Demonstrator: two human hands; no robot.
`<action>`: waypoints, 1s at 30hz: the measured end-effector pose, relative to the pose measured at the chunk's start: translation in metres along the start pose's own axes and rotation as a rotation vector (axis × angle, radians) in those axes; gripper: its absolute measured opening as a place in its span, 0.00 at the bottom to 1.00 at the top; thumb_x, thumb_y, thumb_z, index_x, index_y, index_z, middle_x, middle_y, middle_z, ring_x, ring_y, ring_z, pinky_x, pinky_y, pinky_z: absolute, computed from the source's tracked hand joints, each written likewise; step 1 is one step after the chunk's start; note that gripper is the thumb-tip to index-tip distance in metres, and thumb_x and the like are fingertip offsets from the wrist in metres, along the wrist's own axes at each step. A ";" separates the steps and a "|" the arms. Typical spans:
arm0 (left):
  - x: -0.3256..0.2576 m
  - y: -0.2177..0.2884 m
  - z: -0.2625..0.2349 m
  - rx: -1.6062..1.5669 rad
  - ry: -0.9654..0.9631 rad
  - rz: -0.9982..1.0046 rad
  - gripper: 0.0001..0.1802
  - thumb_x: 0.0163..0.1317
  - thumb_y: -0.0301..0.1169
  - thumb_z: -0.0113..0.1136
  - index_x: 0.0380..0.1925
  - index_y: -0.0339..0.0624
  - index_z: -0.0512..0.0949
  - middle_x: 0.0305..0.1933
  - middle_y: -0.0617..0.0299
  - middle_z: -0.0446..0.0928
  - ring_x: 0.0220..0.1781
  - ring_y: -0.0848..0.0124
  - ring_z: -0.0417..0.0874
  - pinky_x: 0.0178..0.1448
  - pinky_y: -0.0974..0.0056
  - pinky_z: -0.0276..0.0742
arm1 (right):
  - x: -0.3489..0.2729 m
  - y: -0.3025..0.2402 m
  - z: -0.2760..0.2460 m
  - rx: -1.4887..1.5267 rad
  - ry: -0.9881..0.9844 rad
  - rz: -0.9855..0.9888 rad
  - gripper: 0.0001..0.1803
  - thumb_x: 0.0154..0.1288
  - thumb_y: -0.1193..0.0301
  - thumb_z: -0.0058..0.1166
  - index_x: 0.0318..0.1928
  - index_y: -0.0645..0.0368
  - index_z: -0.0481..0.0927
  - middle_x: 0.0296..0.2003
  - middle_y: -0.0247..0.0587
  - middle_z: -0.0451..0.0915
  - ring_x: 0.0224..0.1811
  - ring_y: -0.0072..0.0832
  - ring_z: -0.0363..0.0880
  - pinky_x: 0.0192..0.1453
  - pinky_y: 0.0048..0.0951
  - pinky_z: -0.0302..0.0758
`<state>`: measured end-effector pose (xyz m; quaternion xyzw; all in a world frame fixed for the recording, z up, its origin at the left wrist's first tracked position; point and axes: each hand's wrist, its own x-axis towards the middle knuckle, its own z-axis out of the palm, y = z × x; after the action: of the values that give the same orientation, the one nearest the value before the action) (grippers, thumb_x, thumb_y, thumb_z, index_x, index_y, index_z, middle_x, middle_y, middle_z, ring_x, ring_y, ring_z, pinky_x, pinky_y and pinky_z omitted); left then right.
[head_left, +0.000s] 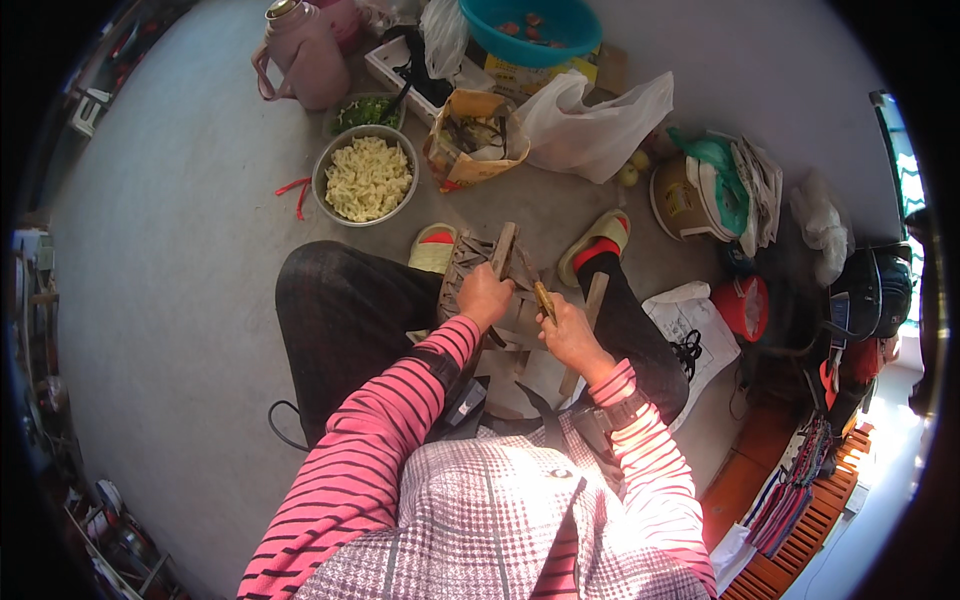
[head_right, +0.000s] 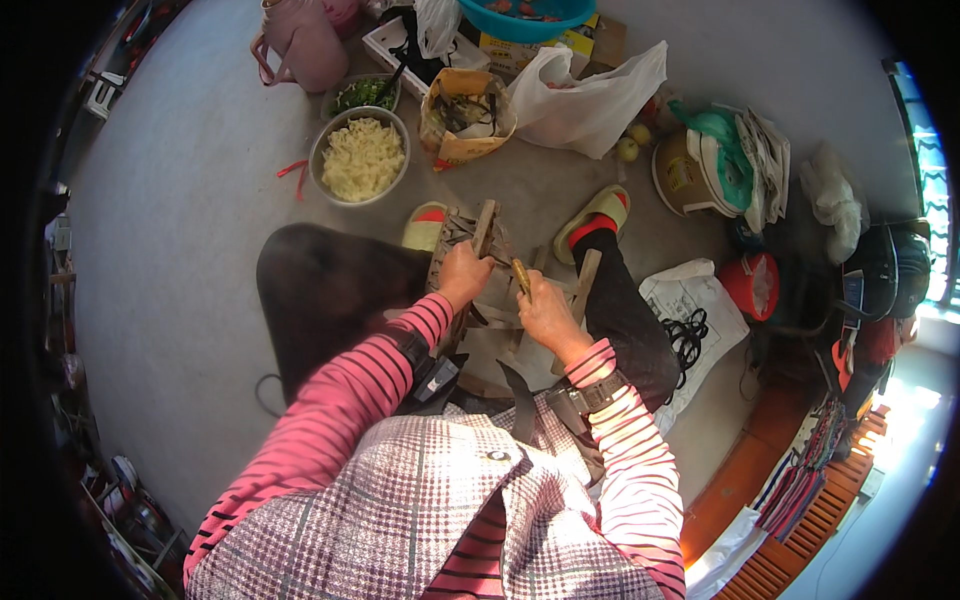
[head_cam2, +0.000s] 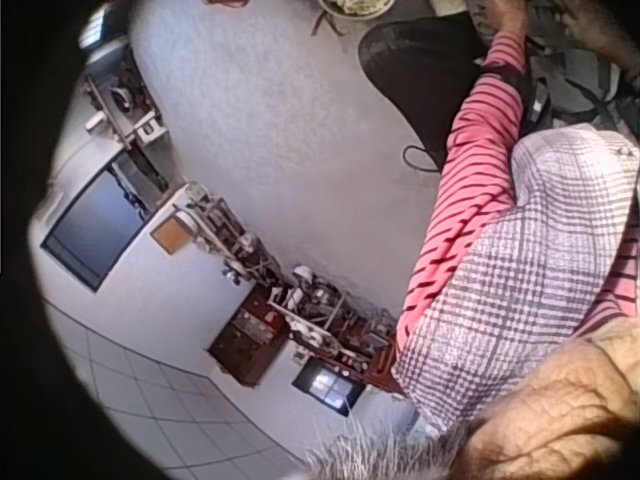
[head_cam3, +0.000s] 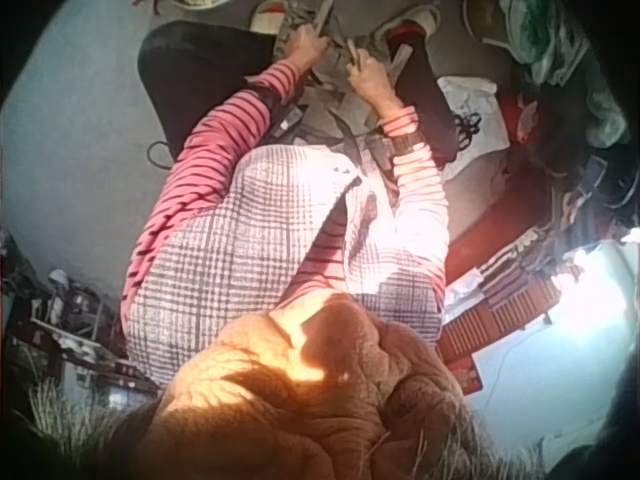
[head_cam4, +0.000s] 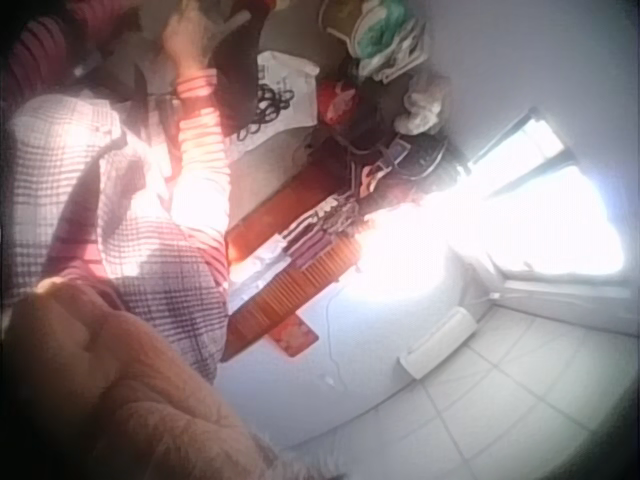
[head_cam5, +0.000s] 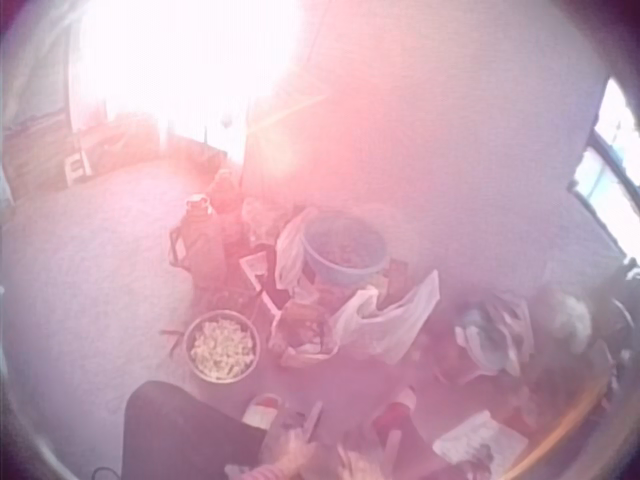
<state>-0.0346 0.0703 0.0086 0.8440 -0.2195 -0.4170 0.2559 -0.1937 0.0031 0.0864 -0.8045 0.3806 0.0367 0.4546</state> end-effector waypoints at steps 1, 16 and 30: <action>0.000 0.000 0.000 -0.002 0.001 0.001 0.25 0.57 0.45 0.66 0.47 0.37 0.78 0.48 0.41 0.82 0.53 0.46 0.83 0.56 0.48 0.78 | 0.001 0.000 -0.001 -0.003 -0.008 0.016 0.16 0.60 0.77 0.51 0.49 0.69 0.70 0.35 0.70 0.79 0.44 0.64 0.78 0.48 0.57 0.72; -0.004 0.004 -0.004 -0.011 -0.006 -0.026 0.24 0.57 0.44 0.67 0.46 0.36 0.79 0.48 0.41 0.82 0.52 0.46 0.83 0.56 0.48 0.79 | -0.002 -0.013 -0.008 -0.423 0.066 -0.058 0.16 0.58 0.78 0.51 0.47 0.68 0.68 0.42 0.68 0.77 0.45 0.64 0.78 0.50 0.58 0.74; -0.005 0.003 -0.003 -0.024 0.015 -0.007 0.24 0.57 0.43 0.67 0.46 0.36 0.79 0.47 0.42 0.82 0.52 0.45 0.83 0.56 0.48 0.79 | -0.001 -0.032 -0.015 -0.574 0.067 -0.023 0.15 0.59 0.77 0.53 0.45 0.68 0.68 0.40 0.65 0.79 0.43 0.60 0.81 0.47 0.54 0.78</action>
<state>-0.0354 0.0712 0.0151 0.8449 -0.2095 -0.4142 0.2660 -0.1778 0.0018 0.1181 -0.9053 0.3602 0.1111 0.1960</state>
